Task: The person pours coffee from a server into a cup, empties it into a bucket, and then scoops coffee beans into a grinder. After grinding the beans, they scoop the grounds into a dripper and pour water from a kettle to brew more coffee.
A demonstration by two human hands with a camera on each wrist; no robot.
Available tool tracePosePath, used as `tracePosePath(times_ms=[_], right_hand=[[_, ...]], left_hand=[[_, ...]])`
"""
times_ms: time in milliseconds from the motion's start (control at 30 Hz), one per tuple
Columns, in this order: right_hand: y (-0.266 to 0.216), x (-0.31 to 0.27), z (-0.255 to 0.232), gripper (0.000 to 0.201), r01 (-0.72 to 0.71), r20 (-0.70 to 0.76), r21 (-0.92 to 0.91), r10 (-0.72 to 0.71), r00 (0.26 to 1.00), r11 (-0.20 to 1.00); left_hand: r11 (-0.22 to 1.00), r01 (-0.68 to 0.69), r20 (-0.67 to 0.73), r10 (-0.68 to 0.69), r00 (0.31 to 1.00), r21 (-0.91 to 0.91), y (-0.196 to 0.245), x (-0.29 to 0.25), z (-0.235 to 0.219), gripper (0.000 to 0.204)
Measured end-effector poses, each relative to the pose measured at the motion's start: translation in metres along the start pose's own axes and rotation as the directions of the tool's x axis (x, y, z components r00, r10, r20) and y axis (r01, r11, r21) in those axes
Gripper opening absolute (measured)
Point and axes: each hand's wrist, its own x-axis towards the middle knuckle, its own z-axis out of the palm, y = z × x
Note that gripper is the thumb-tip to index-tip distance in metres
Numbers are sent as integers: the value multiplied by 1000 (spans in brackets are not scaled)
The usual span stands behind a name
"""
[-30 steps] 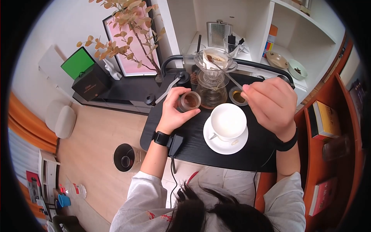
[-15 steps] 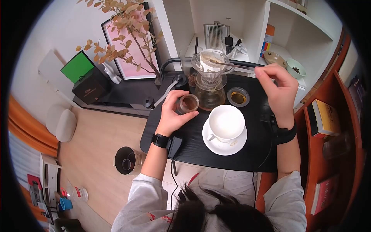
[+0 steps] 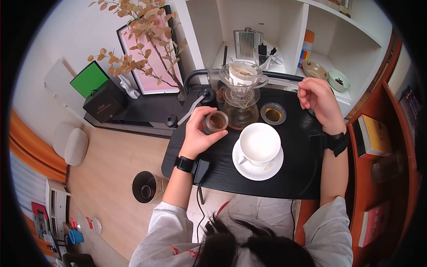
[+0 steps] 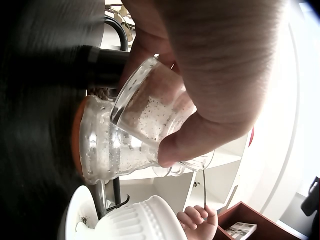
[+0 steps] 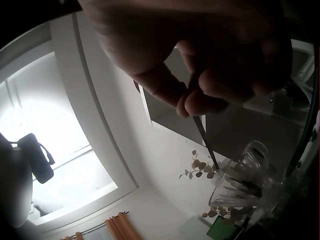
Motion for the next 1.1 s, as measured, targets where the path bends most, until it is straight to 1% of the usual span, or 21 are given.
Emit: tracePosePath(times_ms=[33,133,233,333,433,533,633,733,800,833,933,967,1033,1100], right_hand=[[0,0,-2,22,-21,46,40,19,999,999],[-1,0,-1,23,-5,70,84,-1,998,996],[-2,-1,3,23,64,28,116,-68,997,991],[-4,-4,6,22,88,21,114,-91,996,990],[-6,-6,7,22,109,49,90,-113,992,990],[-4,-6,8,21,98,-24,-79,-100,995,992],[-3,-6,7,21,105,-21,-61,-106,994,993],[-5,-9,9,19,144,-21,-33,-145,989,989],[-7,-12,15,19,221,-62,-159,-233,970,962],[-8,-14,17,18,255,-79,-222,-278,957,941],[-5,-16,16,16,320,-50,-417,-373,927,851],[-5,-17,17,14,375,-26,-513,-451,892,772],[-6,-21,21,11,458,48,-678,-586,809,575],[-10,-25,27,9,495,110,-739,-643,758,457]], left_hand=[[1000,2,0,-2,1000,-2,0,0,0,63],[999,-49,-16,49,999,10,-1,1,1,59],[999,-37,-16,37,999,6,0,1,1,59],[999,-39,-13,39,999,8,0,2,1,59],[999,-33,-12,33,999,-1,-1,1,1,58],[1000,-29,-10,29,1000,8,-1,1,1,58],[1000,13,4,-13,1000,6,1,1,0,61],[1000,6,5,-6,1000,9,2,1,0,61],[1000,8,4,-8,1000,13,2,1,0,61],[1000,9,4,-9,1000,15,3,1,0,61],[1000,4,5,-4,1000,20,2,1,0,61],[1000,5,5,-5,1000,19,2,1,0,61],[1000,5,5,-5,1000,18,0,0,0,61],[1000,11,4,-11,1000,20,2,1,0,62]])
